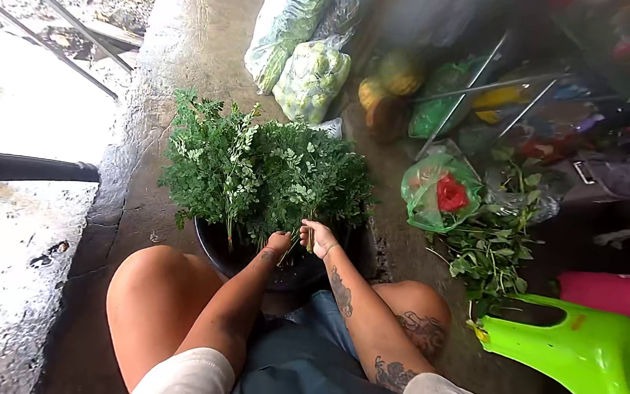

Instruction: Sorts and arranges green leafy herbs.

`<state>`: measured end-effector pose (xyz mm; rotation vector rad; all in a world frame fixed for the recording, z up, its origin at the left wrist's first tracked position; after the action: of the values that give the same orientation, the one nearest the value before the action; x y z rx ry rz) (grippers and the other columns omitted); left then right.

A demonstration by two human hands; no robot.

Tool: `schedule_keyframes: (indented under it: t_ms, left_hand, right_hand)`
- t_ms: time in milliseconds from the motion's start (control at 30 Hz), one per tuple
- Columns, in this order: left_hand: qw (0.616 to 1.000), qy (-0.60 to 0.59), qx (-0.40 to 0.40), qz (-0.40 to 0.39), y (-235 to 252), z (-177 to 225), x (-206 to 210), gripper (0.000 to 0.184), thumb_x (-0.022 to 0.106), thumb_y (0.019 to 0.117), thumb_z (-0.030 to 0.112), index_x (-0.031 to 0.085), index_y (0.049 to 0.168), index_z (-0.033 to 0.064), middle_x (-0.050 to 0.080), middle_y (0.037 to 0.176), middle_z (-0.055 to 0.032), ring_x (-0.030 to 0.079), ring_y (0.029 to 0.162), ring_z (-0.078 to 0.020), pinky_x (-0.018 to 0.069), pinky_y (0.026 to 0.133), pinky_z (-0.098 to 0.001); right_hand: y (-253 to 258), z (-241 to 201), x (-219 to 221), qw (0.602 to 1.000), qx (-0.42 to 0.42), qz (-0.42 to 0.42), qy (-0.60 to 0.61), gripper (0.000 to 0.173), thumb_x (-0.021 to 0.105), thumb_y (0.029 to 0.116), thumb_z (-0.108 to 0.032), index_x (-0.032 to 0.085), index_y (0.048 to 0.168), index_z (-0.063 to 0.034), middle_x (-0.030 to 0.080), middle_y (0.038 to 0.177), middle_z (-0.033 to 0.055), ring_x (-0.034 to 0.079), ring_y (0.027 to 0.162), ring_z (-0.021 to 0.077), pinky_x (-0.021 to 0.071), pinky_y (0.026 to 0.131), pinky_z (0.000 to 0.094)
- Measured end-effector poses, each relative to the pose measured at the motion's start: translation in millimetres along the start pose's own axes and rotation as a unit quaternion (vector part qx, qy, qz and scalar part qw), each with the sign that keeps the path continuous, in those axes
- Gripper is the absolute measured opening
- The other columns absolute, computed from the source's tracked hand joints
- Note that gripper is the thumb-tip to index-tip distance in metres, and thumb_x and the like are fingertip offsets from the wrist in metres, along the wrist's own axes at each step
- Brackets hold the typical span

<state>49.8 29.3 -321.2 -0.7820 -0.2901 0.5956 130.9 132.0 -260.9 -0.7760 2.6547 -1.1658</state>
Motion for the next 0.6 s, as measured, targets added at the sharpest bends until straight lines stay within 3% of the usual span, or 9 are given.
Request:
schedule_keyframes:
  t_ms: [133, 267, 367, 500, 600]
  left_hand:
    - [0.996, -0.086, -0.021, -0.03, -6.4, 6.1, 11.4, 0.046, 0.036, 0.113, 0.032, 0.048, 0.145, 0.0009, 0.063, 0.131, -0.0205, 0.066, 0.111, -0.0273, 0.0522, 0.095, -0.0431]
    - [0.993, -0.102, -0.026, -0.047, -12.6, 12.8, 17.4, 0.047, 0.031, 0.114, 0.034, 0.053, 0.14, 0.002, 0.066, 0.123, -0.0162, 0.066, 0.103, -0.0229, 0.0509, 0.09, -0.0401]
    - [0.992, -0.108, -0.015, -0.06, -16.1, 19.8, 21.8, 0.047, 0.03, 0.114, 0.036, 0.055, 0.137, 0.0024, 0.067, 0.119, -0.014, 0.065, 0.102, -0.0216, 0.0509, 0.089, -0.0391]
    - [0.99, -0.117, 0.015, -0.073, -21.7, 32.3, 24.3, 0.048, 0.031, 0.1139, 0.037, 0.054, 0.139, 0.0025, 0.067, 0.121, -0.0138, 0.066, 0.104, -0.021, 0.0509, 0.091, -0.0384]
    - [0.991, -0.114, 0.019, -0.074, -21.3, 33.6, 26.1, 0.048, 0.032, 0.1138, 0.037, 0.054, 0.139, 0.0028, 0.068, 0.119, -0.0136, 0.066, 0.103, -0.0212, 0.0516, 0.09, -0.0391]
  right_hand:
    - [-10.8, 0.0, -11.0, 0.999, -0.009, -0.016, -0.029, 0.027, 0.047, 0.1107, -0.019, 0.058, 0.126, 0.0, 0.063, 0.083, 0.0075, 0.059, 0.059, 0.014, 0.0525, 0.054, 0.0275]
    - [-22.1, -21.1, -14.7, 0.997, -0.04, -0.055, 0.029, 0.033, 0.037, 0.1136, -0.024, 0.06, 0.12, -0.0016, 0.054, 0.072, 0.0022, 0.048, 0.05, 0.009, 0.0442, 0.047, 0.0219]
    - [-36.1, -49.1, -15.9, 0.992, -0.123, -0.032, 0.015, 0.03, 0.036, 0.1136, -0.02, 0.06, 0.118, -0.0013, 0.046, 0.066, -0.0019, 0.04, 0.045, 0.0058, 0.0386, 0.043, 0.0189]
    - [-55.9, -86.9, -8.0, 0.958, -0.283, 0.011, -0.036, 0.029, 0.037, 0.1133, -0.02, 0.06, 0.122, -0.0032, 0.046, 0.068, -0.0032, 0.039, 0.046, 0.004, 0.0382, 0.043, 0.0181]
    - [-46.6, -81.4, 1.8, 0.956, -0.288, 0.01, -0.053, 0.031, 0.037, 0.1137, -0.023, 0.059, 0.125, -0.0048, 0.046, 0.069, -0.0029, 0.039, 0.046, 0.0045, 0.0388, 0.042, 0.019]
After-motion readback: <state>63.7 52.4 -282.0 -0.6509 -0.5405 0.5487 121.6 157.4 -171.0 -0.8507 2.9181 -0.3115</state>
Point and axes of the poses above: each hand's wrist, its own y-axis towards the middle knuckle, its own x-axis out of the palm, z = x × y, the point moved 8 cm from there along y, towards the middle knuckle
